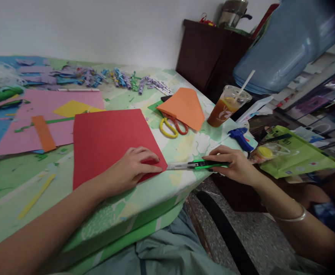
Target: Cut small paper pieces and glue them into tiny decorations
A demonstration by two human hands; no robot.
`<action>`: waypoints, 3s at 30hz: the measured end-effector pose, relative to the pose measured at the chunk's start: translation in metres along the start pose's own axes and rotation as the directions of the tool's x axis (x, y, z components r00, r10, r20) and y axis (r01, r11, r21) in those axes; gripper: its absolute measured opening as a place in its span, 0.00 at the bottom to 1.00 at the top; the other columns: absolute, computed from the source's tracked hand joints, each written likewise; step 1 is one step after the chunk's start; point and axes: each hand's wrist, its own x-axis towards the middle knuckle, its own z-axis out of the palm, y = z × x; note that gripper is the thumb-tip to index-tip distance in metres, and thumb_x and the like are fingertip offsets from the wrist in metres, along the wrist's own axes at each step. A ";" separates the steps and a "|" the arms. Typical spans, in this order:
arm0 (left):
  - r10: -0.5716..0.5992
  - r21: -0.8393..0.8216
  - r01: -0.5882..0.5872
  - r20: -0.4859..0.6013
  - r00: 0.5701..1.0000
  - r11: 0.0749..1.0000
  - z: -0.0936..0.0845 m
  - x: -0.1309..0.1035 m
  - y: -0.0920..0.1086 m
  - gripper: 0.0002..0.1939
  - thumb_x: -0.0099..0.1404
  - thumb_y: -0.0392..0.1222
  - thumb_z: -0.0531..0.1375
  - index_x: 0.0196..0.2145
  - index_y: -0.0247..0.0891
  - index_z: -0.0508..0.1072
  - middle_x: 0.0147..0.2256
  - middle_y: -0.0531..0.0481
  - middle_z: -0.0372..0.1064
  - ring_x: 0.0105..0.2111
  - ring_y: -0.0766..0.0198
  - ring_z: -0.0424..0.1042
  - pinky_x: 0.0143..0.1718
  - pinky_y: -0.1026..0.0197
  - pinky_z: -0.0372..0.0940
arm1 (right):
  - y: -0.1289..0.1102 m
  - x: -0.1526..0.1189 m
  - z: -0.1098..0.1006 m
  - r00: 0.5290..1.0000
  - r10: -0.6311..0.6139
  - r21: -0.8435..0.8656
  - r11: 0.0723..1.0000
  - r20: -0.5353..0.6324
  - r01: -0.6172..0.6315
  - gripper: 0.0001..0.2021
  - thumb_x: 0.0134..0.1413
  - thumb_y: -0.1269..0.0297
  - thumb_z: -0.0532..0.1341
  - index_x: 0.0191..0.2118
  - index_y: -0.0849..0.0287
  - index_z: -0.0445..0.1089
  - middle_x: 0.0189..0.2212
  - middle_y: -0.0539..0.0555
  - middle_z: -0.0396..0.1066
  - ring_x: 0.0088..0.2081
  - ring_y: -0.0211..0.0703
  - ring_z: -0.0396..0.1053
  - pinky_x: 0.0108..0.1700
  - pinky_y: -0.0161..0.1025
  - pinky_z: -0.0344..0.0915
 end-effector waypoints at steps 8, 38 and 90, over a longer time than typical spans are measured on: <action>0.020 -0.024 -0.020 -0.013 1.000 1.000 0.000 -0.001 -0.003 0.20 0.69 0.33 0.50 0.48 0.52 0.75 0.48 0.46 0.71 0.50 0.56 0.65 0.49 0.49 0.56 | 0.004 0.003 0.005 0.999 0.014 -0.013 1.000 -0.038 -0.015 0.15 0.56 0.65 0.62 0.49 0.56 0.75 0.38 0.58 0.72 0.39 0.47 0.70 0.42 0.44 0.68; -0.002 -0.025 0.002 -0.022 1.000 1.000 0.006 0.000 -0.003 0.17 0.70 0.38 0.51 0.48 0.53 0.75 0.49 0.45 0.70 0.49 0.55 0.63 0.50 0.48 0.53 | 0.008 0.002 0.001 0.998 -0.047 0.052 0.998 0.041 0.044 0.15 0.56 0.66 0.61 0.49 0.55 0.75 0.38 0.58 0.72 0.38 0.46 0.70 0.40 0.43 0.68; -0.023 -0.048 0.024 0.024 0.999 0.999 -0.001 0.001 0.000 0.17 0.67 0.37 0.53 0.48 0.47 0.75 0.49 0.44 0.69 0.51 0.53 0.64 0.51 0.47 0.55 | -0.007 -0.008 0.009 0.999 -0.048 0.001 0.999 -0.020 0.048 0.15 0.54 0.69 0.62 0.47 0.59 0.76 0.36 0.60 0.72 0.37 0.48 0.71 0.38 0.44 0.69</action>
